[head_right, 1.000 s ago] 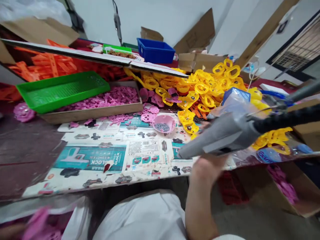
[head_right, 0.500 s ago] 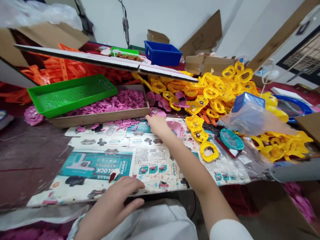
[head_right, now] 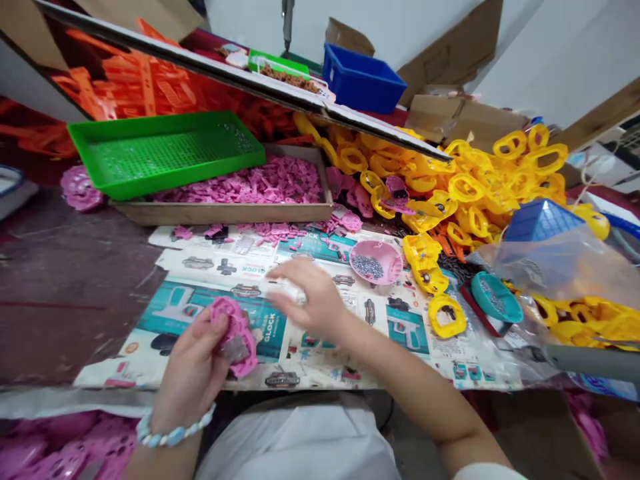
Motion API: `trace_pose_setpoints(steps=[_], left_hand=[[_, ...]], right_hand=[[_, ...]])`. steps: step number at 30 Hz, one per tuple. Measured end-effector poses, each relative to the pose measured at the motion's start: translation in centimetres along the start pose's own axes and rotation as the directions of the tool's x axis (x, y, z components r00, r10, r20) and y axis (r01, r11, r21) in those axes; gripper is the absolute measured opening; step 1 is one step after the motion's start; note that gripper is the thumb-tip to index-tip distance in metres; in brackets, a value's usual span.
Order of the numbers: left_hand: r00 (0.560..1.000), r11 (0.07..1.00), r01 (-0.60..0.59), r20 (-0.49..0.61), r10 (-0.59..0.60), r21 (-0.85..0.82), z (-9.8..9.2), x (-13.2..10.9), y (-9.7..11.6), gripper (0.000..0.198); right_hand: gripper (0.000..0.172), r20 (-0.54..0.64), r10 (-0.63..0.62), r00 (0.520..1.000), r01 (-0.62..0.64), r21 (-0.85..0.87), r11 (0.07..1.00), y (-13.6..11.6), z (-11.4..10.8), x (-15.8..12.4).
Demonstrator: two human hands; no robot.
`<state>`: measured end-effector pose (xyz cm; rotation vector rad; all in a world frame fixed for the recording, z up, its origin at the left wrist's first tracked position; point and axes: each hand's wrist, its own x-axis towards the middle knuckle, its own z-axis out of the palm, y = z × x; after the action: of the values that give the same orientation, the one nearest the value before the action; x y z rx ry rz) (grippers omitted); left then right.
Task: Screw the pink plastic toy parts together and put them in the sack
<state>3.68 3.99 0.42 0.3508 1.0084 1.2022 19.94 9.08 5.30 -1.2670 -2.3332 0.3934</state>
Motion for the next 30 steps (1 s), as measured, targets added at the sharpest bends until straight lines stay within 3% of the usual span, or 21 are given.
trace_pose_setpoints(steps=[1,3,6,11,14,17,25,30], left_hand=[[1.000,0.998,-0.009,0.025,0.008,0.068,-0.4,-0.1,0.2,0.040],[0.997,0.978,-0.038,0.080,0.022,0.203,-1.0,-0.5,0.4,0.038],[0.985,0.917,-0.151,0.129,0.110,0.368,-1.4,-0.9,0.3,0.034],[0.948,0.774,-0.304,0.259,0.186,0.555,-1.3,-1.3,0.2,0.032],[0.922,0.705,-0.382,0.301,0.244,0.597,-1.1,-1.4,0.1,0.031],[0.901,0.653,-0.432,0.327,0.285,0.622,-1.0,-1.5,0.0,0.032],[0.888,0.558,-0.460,0.342,0.309,0.691,-1.2,-1.9,0.0,0.032],[0.883,0.507,-0.465,0.336,0.329,0.726,-1.1,-2.1,0.2,0.033]], right_hand=[[0.022,0.025,0.111,0.993,-0.108,-0.105,0.989,1.3,-0.1,1.4],[0.025,0.048,0.224,0.973,-0.209,-0.214,0.954,3.6,0.2,4.0],[0.025,0.126,0.262,0.957,-0.223,-0.263,0.939,5.0,1.4,6.3],[0.022,0.190,0.232,0.954,-0.202,-0.164,0.966,1.3,1.3,4.9],[0.018,0.218,0.082,0.973,-0.122,0.178,0.976,-2.0,-0.2,2.9],[0.014,0.182,0.001,0.983,-0.079,0.424,0.902,-3.8,-1.0,1.4],[0.007,0.249,0.123,0.961,-0.241,0.525,0.816,-3.6,-0.7,0.6],[0.010,0.254,0.158,0.954,-0.268,0.495,0.827,-4.1,-0.4,0.4]])
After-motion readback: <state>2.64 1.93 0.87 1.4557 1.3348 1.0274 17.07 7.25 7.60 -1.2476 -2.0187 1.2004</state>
